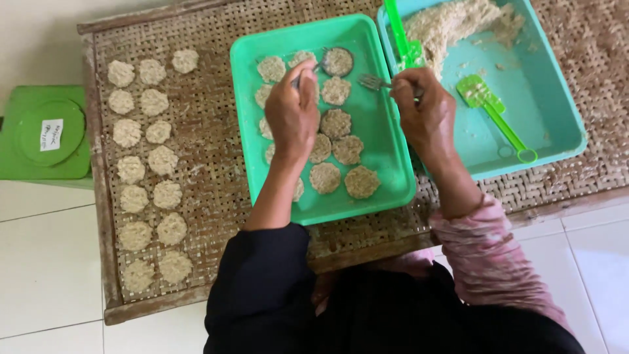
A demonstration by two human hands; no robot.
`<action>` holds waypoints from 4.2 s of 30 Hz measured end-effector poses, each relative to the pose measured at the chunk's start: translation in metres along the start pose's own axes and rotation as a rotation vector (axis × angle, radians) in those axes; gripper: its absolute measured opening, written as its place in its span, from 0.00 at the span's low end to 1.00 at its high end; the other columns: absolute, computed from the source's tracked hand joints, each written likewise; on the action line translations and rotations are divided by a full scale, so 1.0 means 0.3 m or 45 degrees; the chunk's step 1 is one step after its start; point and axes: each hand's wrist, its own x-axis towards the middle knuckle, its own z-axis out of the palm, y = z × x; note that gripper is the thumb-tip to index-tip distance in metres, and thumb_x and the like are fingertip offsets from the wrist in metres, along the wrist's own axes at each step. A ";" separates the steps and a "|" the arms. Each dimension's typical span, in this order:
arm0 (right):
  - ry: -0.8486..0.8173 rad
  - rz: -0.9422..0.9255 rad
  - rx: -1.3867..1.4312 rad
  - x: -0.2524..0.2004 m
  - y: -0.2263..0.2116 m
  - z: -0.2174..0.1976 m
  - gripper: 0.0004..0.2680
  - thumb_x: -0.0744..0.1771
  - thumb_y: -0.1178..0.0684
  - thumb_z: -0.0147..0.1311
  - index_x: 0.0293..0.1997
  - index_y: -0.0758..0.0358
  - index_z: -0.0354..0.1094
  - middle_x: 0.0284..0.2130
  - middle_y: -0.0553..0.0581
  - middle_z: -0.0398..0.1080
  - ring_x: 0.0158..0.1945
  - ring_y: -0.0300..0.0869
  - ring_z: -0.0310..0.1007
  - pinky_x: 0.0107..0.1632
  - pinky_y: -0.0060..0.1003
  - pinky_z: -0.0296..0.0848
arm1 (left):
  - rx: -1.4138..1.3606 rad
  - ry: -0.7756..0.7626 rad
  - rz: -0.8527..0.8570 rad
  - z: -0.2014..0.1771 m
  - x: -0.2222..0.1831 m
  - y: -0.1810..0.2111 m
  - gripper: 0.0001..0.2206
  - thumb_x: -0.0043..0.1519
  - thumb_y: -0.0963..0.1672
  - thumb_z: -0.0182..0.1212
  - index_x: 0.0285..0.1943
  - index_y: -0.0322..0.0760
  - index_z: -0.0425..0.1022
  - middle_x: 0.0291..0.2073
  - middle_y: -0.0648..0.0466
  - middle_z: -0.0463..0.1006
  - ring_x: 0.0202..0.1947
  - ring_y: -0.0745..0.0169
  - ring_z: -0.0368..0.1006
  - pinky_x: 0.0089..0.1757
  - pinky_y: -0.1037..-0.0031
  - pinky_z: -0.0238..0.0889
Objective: Transferring and arranging small food patties from a tray onto a drying mat using a fork and spatula
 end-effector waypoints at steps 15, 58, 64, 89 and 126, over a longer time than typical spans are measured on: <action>0.014 0.283 0.395 0.042 0.143 0.081 0.06 0.72 0.56 0.47 0.47 0.66 0.69 0.40 0.56 0.75 0.44 0.38 0.80 0.48 0.28 0.80 | 0.175 -0.020 -0.024 0.088 0.080 -0.104 0.13 0.67 0.48 0.53 0.52 0.41 0.80 0.34 0.48 0.84 0.32 0.51 0.77 0.36 0.62 0.68; 0.285 0.209 1.338 -0.134 0.184 -0.470 0.06 0.70 0.50 0.61 0.46 0.60 0.73 0.48 0.54 0.78 0.50 0.38 0.80 0.52 0.25 0.85 | -0.500 0.086 -0.336 -0.399 -0.371 0.237 0.14 0.72 0.40 0.48 0.63 0.31 0.73 0.43 0.51 0.85 0.21 0.77 0.55 0.25 0.83 0.49; 0.430 0.415 0.922 -0.166 0.234 -0.456 0.07 0.71 0.49 0.56 0.48 0.59 0.71 0.40 0.52 0.77 0.44 0.34 0.81 0.48 0.22 0.84 | -0.529 0.079 -0.477 -0.365 -0.442 0.204 0.14 0.72 0.42 0.49 0.62 0.32 0.74 0.43 0.51 0.84 0.25 0.76 0.59 0.31 0.83 0.56; 0.245 0.042 -0.613 -0.382 0.229 -0.721 0.05 0.77 0.67 0.57 0.60 0.74 0.76 0.43 0.64 0.77 0.35 0.44 0.67 0.36 0.36 0.64 | -0.214 -0.040 -0.401 -0.390 -0.457 0.206 0.16 0.73 0.41 0.47 0.68 0.35 0.72 0.44 0.53 0.84 0.29 0.74 0.67 0.33 0.81 0.61; -0.170 -0.261 0.313 -0.253 -0.107 -0.276 0.09 0.76 0.49 0.36 0.47 0.60 0.60 0.37 0.60 0.72 0.70 0.59 0.66 0.75 0.61 0.66 | -0.014 -0.151 0.046 -0.426 -0.302 0.146 0.17 0.76 0.47 0.43 0.72 0.49 0.67 0.34 0.60 0.77 0.29 0.71 0.59 0.32 0.77 0.57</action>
